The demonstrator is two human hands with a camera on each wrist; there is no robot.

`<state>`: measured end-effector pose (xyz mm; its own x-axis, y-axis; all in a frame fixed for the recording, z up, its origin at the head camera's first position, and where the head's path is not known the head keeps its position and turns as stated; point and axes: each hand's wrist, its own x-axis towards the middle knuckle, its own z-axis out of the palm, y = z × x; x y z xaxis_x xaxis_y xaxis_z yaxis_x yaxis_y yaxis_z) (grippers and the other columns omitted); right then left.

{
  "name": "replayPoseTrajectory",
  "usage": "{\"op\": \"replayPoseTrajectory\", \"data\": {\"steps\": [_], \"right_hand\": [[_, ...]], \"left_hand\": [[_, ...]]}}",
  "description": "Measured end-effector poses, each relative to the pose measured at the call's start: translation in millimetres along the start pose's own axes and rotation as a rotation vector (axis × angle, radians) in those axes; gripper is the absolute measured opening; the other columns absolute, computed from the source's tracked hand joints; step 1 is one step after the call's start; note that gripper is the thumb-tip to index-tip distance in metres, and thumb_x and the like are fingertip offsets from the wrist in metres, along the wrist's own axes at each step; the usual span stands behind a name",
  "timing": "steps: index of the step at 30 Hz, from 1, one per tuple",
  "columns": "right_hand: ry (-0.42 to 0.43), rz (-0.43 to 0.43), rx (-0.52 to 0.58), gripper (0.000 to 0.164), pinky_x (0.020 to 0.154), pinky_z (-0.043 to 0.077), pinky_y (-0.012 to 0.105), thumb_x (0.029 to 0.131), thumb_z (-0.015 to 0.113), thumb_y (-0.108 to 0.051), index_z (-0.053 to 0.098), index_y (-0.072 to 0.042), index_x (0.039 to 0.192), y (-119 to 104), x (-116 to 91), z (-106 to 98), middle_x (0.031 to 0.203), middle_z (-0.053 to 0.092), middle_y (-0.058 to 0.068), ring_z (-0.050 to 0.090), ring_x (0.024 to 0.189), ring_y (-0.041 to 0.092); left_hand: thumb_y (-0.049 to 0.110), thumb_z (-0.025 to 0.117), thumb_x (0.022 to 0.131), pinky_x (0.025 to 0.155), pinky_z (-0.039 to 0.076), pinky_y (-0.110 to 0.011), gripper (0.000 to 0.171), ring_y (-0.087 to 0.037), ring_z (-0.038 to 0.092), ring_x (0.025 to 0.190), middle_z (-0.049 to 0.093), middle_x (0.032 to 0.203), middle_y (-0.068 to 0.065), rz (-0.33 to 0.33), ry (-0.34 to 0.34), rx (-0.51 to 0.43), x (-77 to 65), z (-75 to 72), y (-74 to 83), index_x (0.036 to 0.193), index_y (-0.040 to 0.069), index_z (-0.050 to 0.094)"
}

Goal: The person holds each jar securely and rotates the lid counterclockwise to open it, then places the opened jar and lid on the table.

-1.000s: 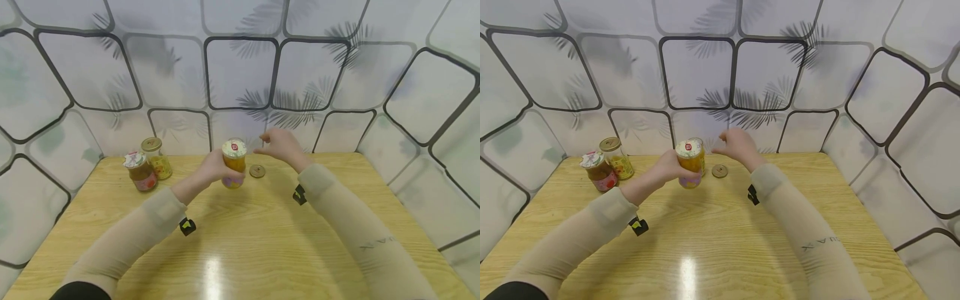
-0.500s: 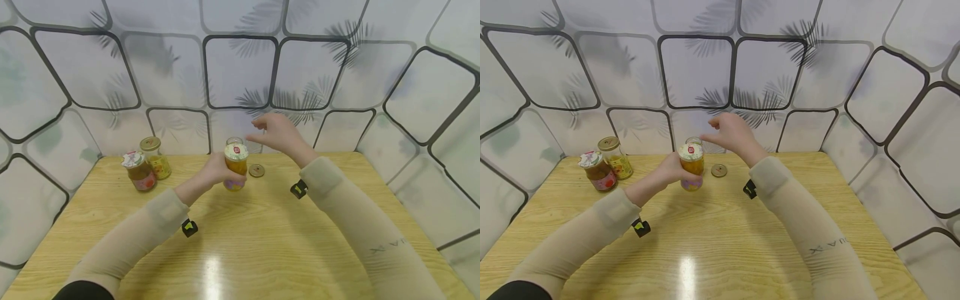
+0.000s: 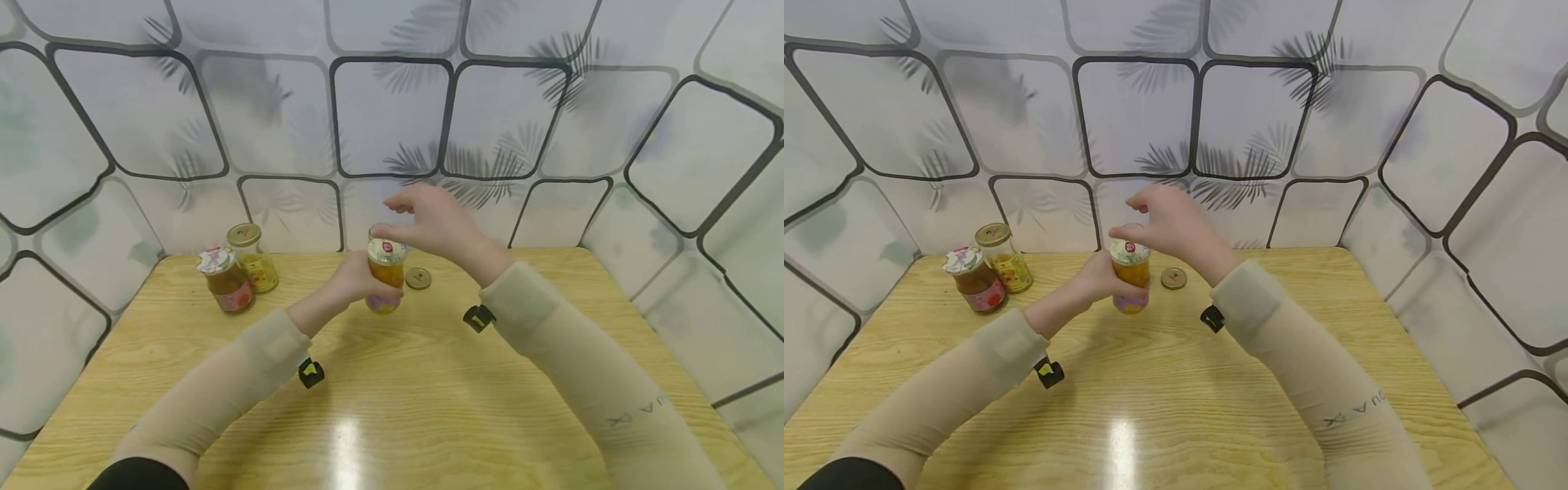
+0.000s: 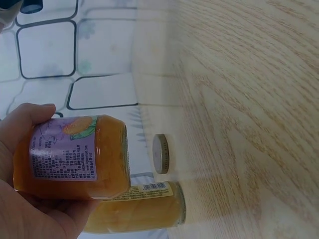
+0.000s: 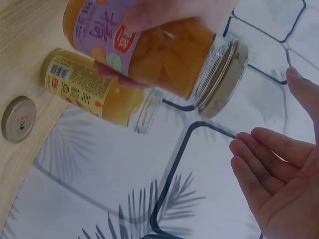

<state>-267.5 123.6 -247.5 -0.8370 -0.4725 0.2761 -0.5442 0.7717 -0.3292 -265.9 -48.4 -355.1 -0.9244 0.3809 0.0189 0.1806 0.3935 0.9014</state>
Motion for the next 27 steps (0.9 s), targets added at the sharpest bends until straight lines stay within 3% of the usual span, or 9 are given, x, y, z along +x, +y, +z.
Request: {"op": "replayPoseTrajectory", "data": {"steps": [8, 14, 18, 27], "right_hand": [[-0.016, -0.073, -0.022, 0.074, 0.086, 0.046, 0.029, 0.076, 0.061, -0.066, 0.065, -0.012, 0.127, -11.1, -6.5, 9.5, 0.113, 0.065, -0.003, 0.059, 0.102, 0.013], [-0.027, -0.100, -0.040, 0.071, 0.086, 0.047, 0.029, 0.076, 0.066, -0.061, 0.065, -0.010, 0.126, -12.7, -8.8, 16.4, 0.116, 0.066, -0.001, 0.060, 0.104, 0.016], [-0.051, -0.089, -0.014, 0.071, 0.087, 0.046, 0.029, 0.076, 0.068, -0.059, 0.064, -0.010, 0.127, -11.0, -10.0, 20.8, 0.117, 0.065, -0.001, 0.059, 0.105, 0.014], [-0.040, -0.105, 0.013, 0.073, 0.083, 0.047, 0.030, 0.074, 0.072, -0.056, 0.063, -0.009, 0.128, -4.4, -12.2, 30.2, 0.110, 0.065, -0.001, 0.059, 0.099, 0.014]], "left_hand": [[0.018, 0.087, 0.063, 0.079, 0.052, -0.035, 0.065, -0.024, 0.061, 0.095, 0.064, 0.104, -0.006, -0.031, 0.017, 0.032, 1.4, -1.2, -1.2, 0.120, 0.005, 0.058], [0.018, 0.087, 0.064, 0.077, 0.052, -0.035, 0.054, -0.024, 0.060, 0.093, 0.064, 0.101, -0.007, -0.064, 0.017, 0.039, 1.0, -1.4, 2.1, 0.112, 0.004, 0.065], [0.016, 0.086, 0.066, 0.072, 0.053, -0.034, 0.048, -0.024, 0.061, 0.089, 0.065, 0.097, -0.008, -0.043, 0.015, 0.032, 0.5, -1.7, 2.1, 0.107, 0.003, 0.066], [0.013, 0.086, 0.064, 0.066, 0.054, -0.033, 0.051, -0.023, 0.062, 0.084, 0.066, 0.096, -0.009, -0.015, 0.012, -0.002, -1.2, -0.8, -0.3, 0.109, 0.002, 0.064]]}}
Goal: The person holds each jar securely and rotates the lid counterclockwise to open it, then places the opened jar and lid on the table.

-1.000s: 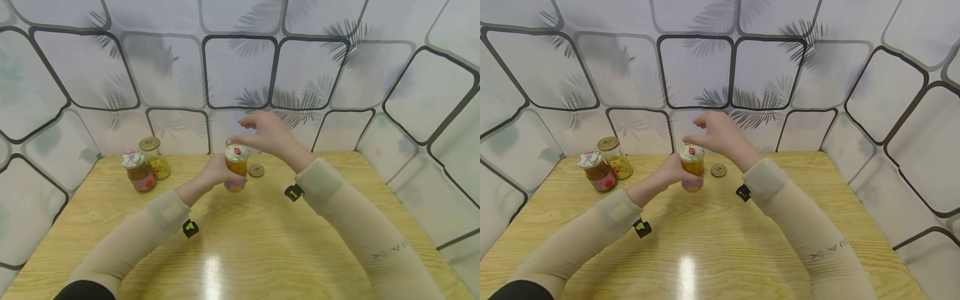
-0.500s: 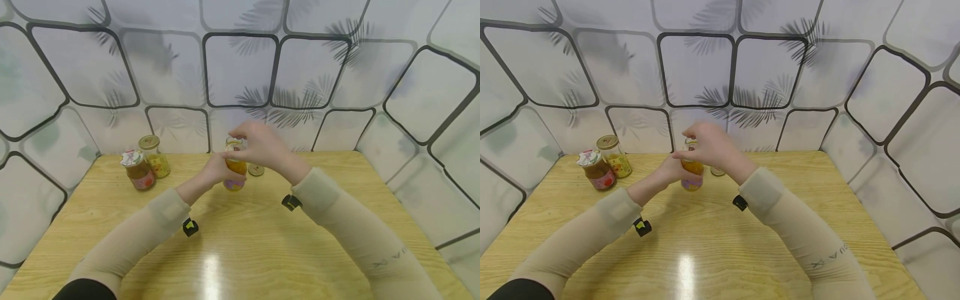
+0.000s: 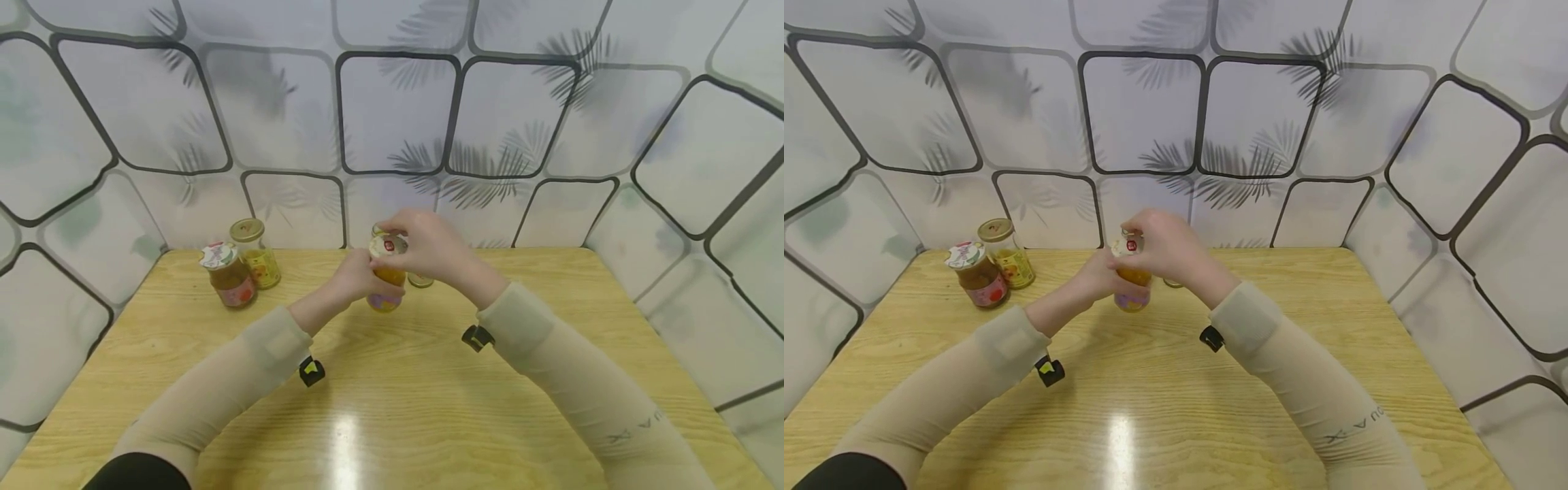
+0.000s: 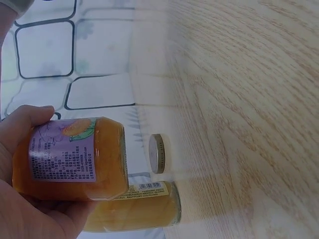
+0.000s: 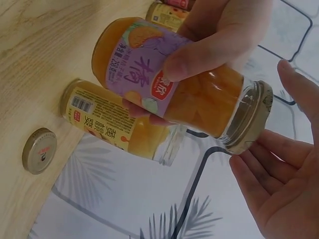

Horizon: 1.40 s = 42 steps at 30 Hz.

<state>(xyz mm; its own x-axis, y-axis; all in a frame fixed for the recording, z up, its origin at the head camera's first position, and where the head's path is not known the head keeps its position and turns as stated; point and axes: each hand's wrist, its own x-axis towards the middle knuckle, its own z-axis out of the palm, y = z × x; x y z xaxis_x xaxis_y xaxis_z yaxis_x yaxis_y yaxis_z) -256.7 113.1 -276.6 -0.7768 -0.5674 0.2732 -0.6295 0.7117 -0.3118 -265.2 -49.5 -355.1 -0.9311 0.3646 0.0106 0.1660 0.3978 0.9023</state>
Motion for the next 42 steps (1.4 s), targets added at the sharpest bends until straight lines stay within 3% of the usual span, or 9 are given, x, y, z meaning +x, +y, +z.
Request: {"op": "replayPoseTrajectory", "data": {"steps": [5, 10, 15, 20, 26, 31, 35, 42], "right_hand": [[0.022, 0.010, 0.021, 0.066, 0.073, 0.047, 0.029, 0.072, 0.075, -0.053, 0.068, -0.010, 0.122, 3.2, -0.7, 4.9, 0.102, 0.065, -0.002, 0.058, 0.089, 0.014], [0.040, 0.060, 0.134, 0.061, 0.067, 0.045, 0.028, 0.071, 0.076, -0.051, 0.070, -0.011, 0.117, 8.3, -1.7, 12.3, 0.094, 0.064, -0.005, 0.055, 0.081, 0.013], [0.090, 0.098, 0.297, 0.068, 0.075, 0.048, 0.026, 0.069, 0.078, -0.051, 0.068, -0.013, 0.124, 13.4, -4.2, 21.9, 0.109, 0.065, -0.004, 0.060, 0.091, 0.011], [0.142, 0.076, 0.462, 0.066, 0.079, 0.050, 0.024, 0.069, 0.082, -0.040, 0.067, -0.004, 0.123, 17.1, -6.7, 30.9, 0.117, 0.065, 0.004, 0.063, 0.097, 0.013], [0.152, 0.054, 0.532, 0.064, 0.075, 0.052, 0.025, 0.069, 0.084, -0.033, 0.066, -0.002, 0.122, 19.5, -7.6, 32.9, 0.118, 0.065, 0.008, 0.065, 0.094, 0.014], [0.127, 0.057, 0.524, 0.063, 0.070, 0.053, 0.027, 0.068, 0.084, -0.036, 0.069, -0.005, 0.121, 22.7, -8.3, 33.8, 0.109, 0.068, 0.001, 0.065, 0.086, 0.012], [0.062, 0.058, 0.627, 0.064, 0.070, 0.053, 0.030, 0.066, 0.085, -0.033, 0.068, -0.004, 0.121, 27.7, -10.5, 35.2, 0.105, 0.068, 0.000, 0.066, 0.086, 0.015], [-0.029, 0.033, 0.756, 0.061, 0.074, 0.053, 0.034, 0.071, 0.083, -0.023, 0.065, -0.007, 0.127, 33.8, -13.4, 35.6, 0.113, 0.066, 0.003, 0.065, 0.090, 0.020]], "left_hand": [[0.011, 0.085, 0.064, 0.072, 0.053, -0.032, 0.055, -0.022, 0.062, 0.091, 0.066, 0.100, -0.007, 0.043, 0.004, -0.016, -1.8, 0.2, -0.5, 0.114, 0.004, 0.064], [0.010, 0.085, 0.063, 0.072, 0.053, -0.033, 0.057, -0.023, 0.062, 0.090, 0.066, 0.101, -0.006, 0.048, 0.004, -0.050, -1.9, 0.6, -0.7, 0.116, 0.005, 0.064], [0.010, 0.086, 0.063, 0.065, 0.054, -0.035, 0.057, -0.024, 0.062, 0.087, 0.066, 0.100, -0.007, 0.018, 0.004, -0.088, -3.2, 1.7, 0.1, 0.115, 0.005, 0.064], [0.010, 0.087, 0.060, 0.070, 0.054, -0.034, 0.056, -0.023, 0.063, 0.087, 0.067, 0.097, -0.005, 0.053, 0.022, -0.060, -3.1, 3.4, -3.4, 0.111, 0.006, 0.065], [0.012, 0.087, 0.058, 0.070, 0.053, -0.032, 0.051, -0.020, 0.063, 0.084, 0.068, 0.093, -0.002, 0.091, 0.026, 0.008, -1.1, 3.8, -5.2, 0.105, 0.008, 0.066], [0.012, 0.087, 0.058, 0.063, 0.055, -0.033, 0.051, -0.021, 0.065, 0.077, 0.068, 0.092, -0.002, 0.109, -0.008, 0.010, -1.4, 3.1, -7.9, 0.104, 0.009, 0.065], [0.010, 0.087, 0.058, 0.061, 0.055, -0.033, 0.056, -0.022, 0.064, 0.078, 0.066, 0.094, -0.005, 0.104, -0.058, 0.019, -4.2, 0.9, -10.4, 0.109, 0.008, 0.062], [0.009, 0.085, 0.062, 0.059, 0.055, -0.037, 0.056, -0.027, 0.065, 0.075, 0.065, 0.096, -0.010, 0.056, -0.128, -0.034, -7.7, -0.5, -11.5, 0.112, 0.006, 0.060]]}}
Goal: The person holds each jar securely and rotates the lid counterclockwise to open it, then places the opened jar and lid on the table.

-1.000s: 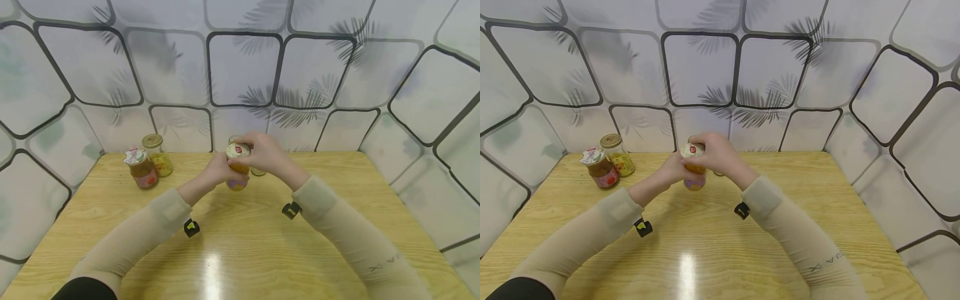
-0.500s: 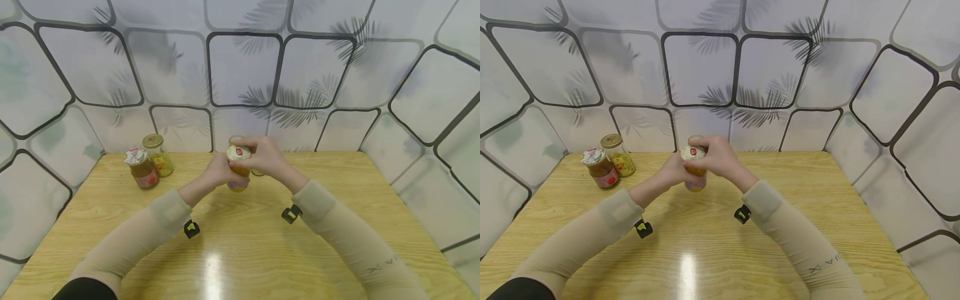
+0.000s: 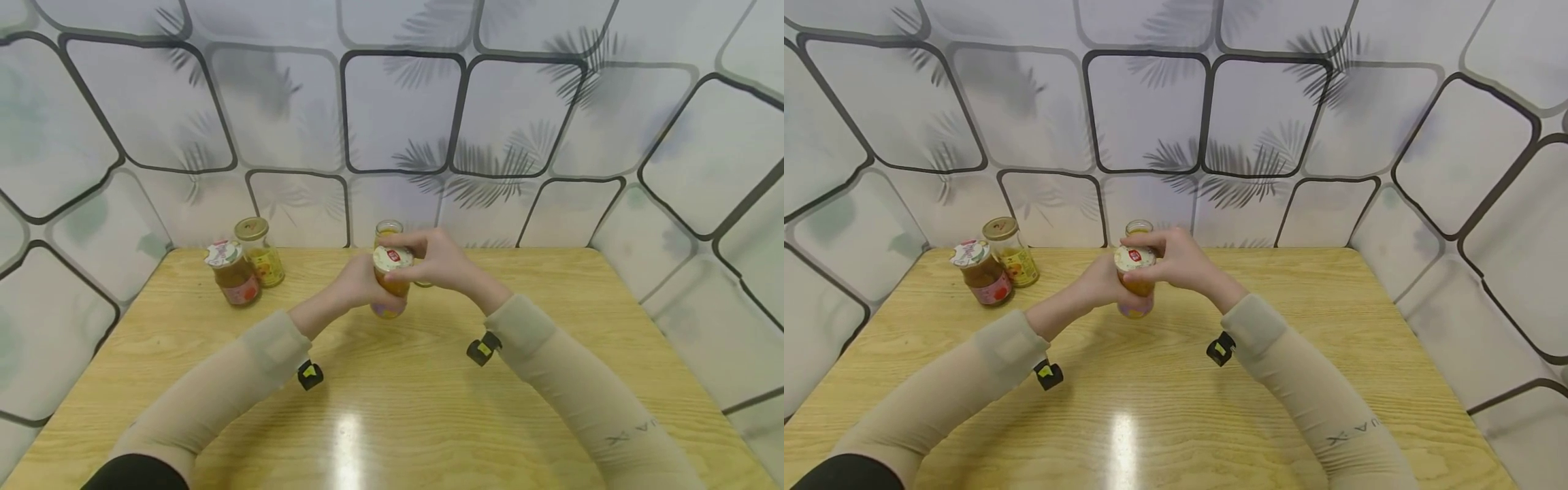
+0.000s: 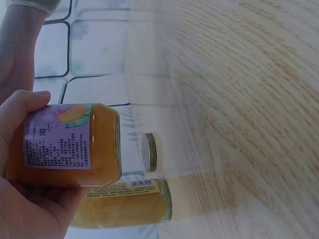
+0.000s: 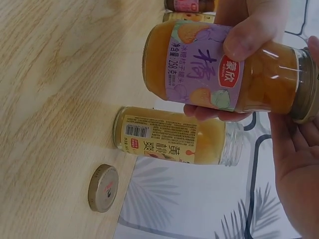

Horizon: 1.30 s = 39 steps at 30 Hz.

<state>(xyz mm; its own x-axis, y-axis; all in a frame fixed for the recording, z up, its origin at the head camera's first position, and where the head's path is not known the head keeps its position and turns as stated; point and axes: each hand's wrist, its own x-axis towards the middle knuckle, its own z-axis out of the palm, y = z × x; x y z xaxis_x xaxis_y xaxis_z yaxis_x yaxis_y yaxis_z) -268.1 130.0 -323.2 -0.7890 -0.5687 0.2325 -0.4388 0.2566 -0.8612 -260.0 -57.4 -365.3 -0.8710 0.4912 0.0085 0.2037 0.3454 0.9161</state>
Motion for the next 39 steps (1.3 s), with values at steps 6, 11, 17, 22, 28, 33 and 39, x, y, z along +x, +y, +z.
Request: {"op": "replayPoseTrajectory", "data": {"steps": [6, 11, 17, 22, 28, 33, 39], "right_hand": [[-0.037, -0.009, 0.056, 0.059, 0.079, 0.052, 0.035, 0.075, 0.080, -0.018, 0.062, -0.004, 0.129, 0.6, -0.7, -2.1, 0.119, 0.064, 0.005, 0.064, 0.096, 0.022], [-0.037, -0.020, 0.092, 0.061, 0.088, 0.049, 0.037, 0.076, 0.079, -0.016, 0.058, -0.001, 0.132, -0.5, -2.2, -2.6, 0.127, 0.061, 0.007, 0.061, 0.108, 0.022], [0.044, 0.031, 0.062, 0.069, 0.093, 0.046, 0.037, 0.076, 0.079, -0.025, 0.054, -0.003, 0.137, -1.0, -7.2, 0.3, 0.131, 0.057, 0.003, 0.058, 0.113, 0.021], [0.135, 0.056, 0.059, 0.075, 0.091, 0.047, 0.033, 0.072, 0.082, -0.030, 0.054, -0.004, 0.137, -0.3, -11.6, 4.7, 0.126, 0.059, 0.002, 0.059, 0.112, 0.020], [0.189, 0.054, 0.086, 0.076, 0.090, 0.048, 0.035, 0.070, 0.083, -0.029, 0.055, -0.002, 0.135, -0.6, -14.5, 8.6, 0.124, 0.060, 0.004, 0.061, 0.109, 0.022], [0.185, 0.037, 0.127, 0.071, 0.090, 0.048, 0.037, 0.072, 0.082, -0.025, 0.057, -0.001, 0.133, 3.0, -15.4, 7.5, 0.122, 0.061, 0.006, 0.061, 0.107, 0.024], [0.136, 0.023, 0.148, 0.065, 0.091, 0.048, 0.037, 0.074, 0.081, -0.023, 0.058, -0.003, 0.131, 6.0, -15.7, 3.6, 0.124, 0.061, 0.006, 0.060, 0.109, 0.024]], "left_hand": [[0.010, 0.085, 0.062, 0.059, 0.055, -0.037, 0.055, -0.027, 0.065, 0.071, 0.065, 0.094, -0.011, -0.010, 0.004, -0.028, -0.1, 1.8, 2.4, 0.110, 0.005, 0.060], [0.010, 0.084, 0.061, 0.058, 0.055, -0.037, 0.054, -0.027, 0.065, 0.068, 0.066, 0.092, -0.010, -0.002, 0.033, -0.025, -0.5, 3.8, 6.6, 0.109, 0.004, 0.060], [0.009, 0.085, 0.060, 0.056, 0.055, -0.038, 0.054, -0.028, 0.066, 0.065, 0.066, 0.091, -0.011, -0.009, 0.073, -0.055, 1.0, 5.1, 8.4, 0.108, 0.004, 0.061], [0.009, 0.087, 0.059, 0.063, 0.055, -0.035, 0.058, -0.025, 0.066, 0.075, 0.066, 0.093, -0.008, 0.004, 0.112, -0.027, 2.8, 4.6, 10.1, 0.111, 0.005, 0.061], [0.010, 0.088, 0.058, 0.069, 0.054, -0.031, 0.061, -0.023, 0.064, 0.085, 0.066, 0.097, -0.006, 0.014, 0.139, 0.007, 2.6, 4.1, 10.6, 0.113, 0.005, 0.061], [0.009, 0.087, 0.058, 0.059, 0.055, -0.037, 0.059, -0.027, 0.066, 0.075, 0.066, 0.095, -0.010, -0.001, 0.099, -0.049, 0.7, 4.4, 11.3, 0.110, 0.004, 0.060], [0.009, 0.086, 0.059, 0.060, 0.055, -0.037, 0.059, -0.027, 0.066, 0.073, 0.065, 0.095, -0.010, 0.015, 0.058, -0.039, -2.7, 3.0, 14.7, 0.112, 0.004, 0.059]]}}
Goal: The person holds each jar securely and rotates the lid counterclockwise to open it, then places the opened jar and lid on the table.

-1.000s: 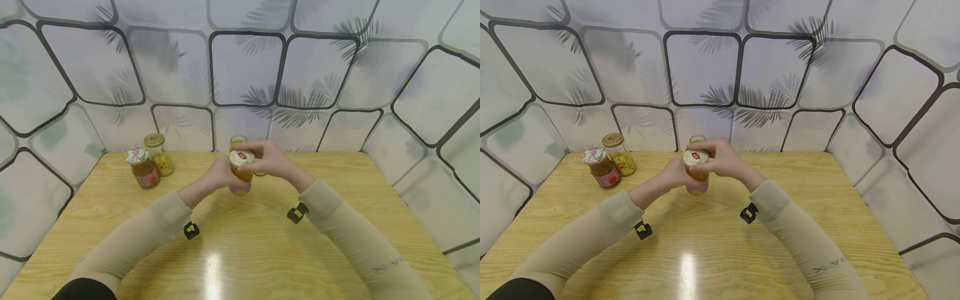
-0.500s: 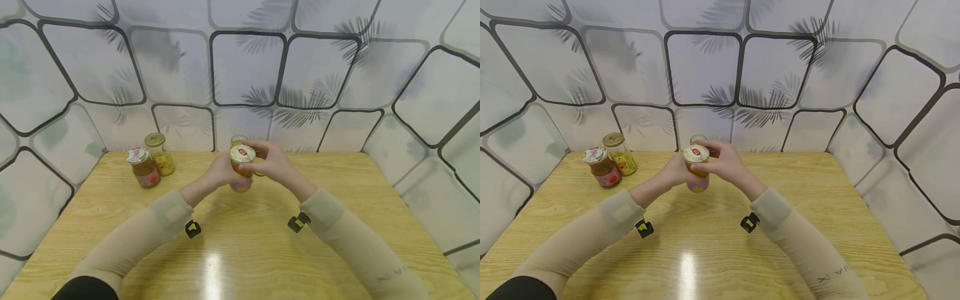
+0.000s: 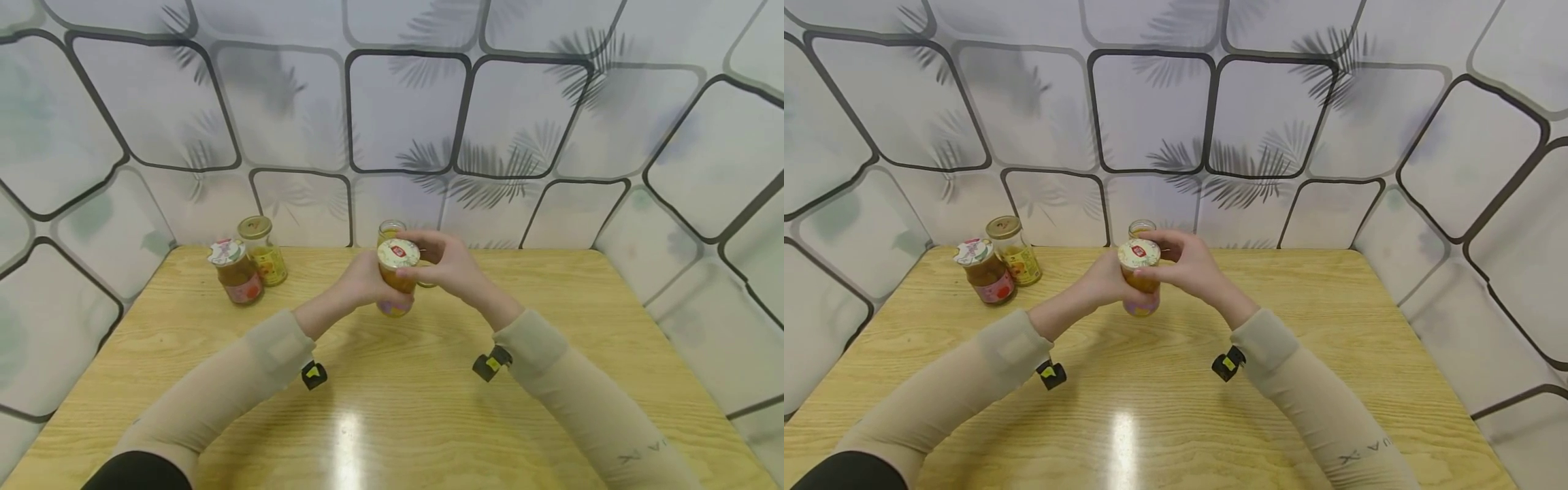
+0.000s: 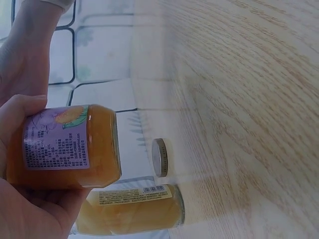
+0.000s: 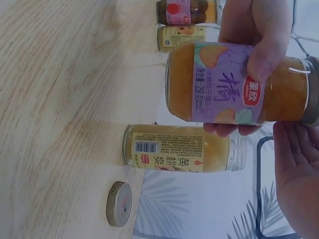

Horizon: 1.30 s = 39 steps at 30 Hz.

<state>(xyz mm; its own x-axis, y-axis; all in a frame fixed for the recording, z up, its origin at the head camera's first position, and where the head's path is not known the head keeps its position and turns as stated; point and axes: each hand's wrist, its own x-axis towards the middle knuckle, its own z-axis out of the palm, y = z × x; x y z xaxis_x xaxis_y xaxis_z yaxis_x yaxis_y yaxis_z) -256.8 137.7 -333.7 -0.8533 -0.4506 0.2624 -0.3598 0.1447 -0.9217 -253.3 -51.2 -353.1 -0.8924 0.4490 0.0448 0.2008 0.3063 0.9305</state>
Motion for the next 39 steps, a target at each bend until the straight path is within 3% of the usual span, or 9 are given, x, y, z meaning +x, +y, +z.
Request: {"op": "replayPoseTrajectory", "data": {"steps": [5, 11, 39], "right_hand": [[-0.059, -0.012, 0.040, 0.061, 0.091, 0.048, 0.042, 0.076, 0.079, -0.021, 0.059, -0.003, 0.131, -0.2, 0.9, -4.0, 0.123, 0.061, 0.009, 0.060, 0.109, 0.026], [-0.111, 0.010, 0.059, 0.060, 0.088, 0.049, 0.040, 0.078, 0.078, -0.018, 0.058, -0.003, 0.133, -2.8, 1.3, -7.7, 0.124, 0.060, 0.009, 0.061, 0.107, 0.028], [-0.139, -0.009, 0.058, 0.060, 0.091, 0.048, 0.039, 0.079, 0.076, -0.018, 0.056, -0.001, 0.134, -0.5, 4.7, -9.4, 0.126, 0.059, 0.009, 0.060, 0.110, 0.027]], "left_hand": [[0.013, 0.088, 0.057, 0.067, 0.055, -0.031, 0.064, -0.022, 0.065, 0.084, 0.065, 0.099, -0.005, 0.037, 0.013, 0.085, 2.1, -0.4, -3.5, 0.114, 0.006, 0.059], [0.012, 0.086, 0.059, 0.065, 0.055, -0.032, 0.063, -0.022, 0.064, 0.083, 0.065, 0.099, -0.006, 0.046, -0.019, 0.081, 0.4, -1.2, -2.4, 0.115, 0.005, 0.058], [0.014, 0.085, 0.061, 0.076, 0.053, -0.030, 0.068, -0.021, 0.063, 0.092, 0.064, 0.105, -0.004, 0.044, -0.022, 0.121, 0.3, -3.4, -3.0, 0.121, 0.006, 0.055]]}}
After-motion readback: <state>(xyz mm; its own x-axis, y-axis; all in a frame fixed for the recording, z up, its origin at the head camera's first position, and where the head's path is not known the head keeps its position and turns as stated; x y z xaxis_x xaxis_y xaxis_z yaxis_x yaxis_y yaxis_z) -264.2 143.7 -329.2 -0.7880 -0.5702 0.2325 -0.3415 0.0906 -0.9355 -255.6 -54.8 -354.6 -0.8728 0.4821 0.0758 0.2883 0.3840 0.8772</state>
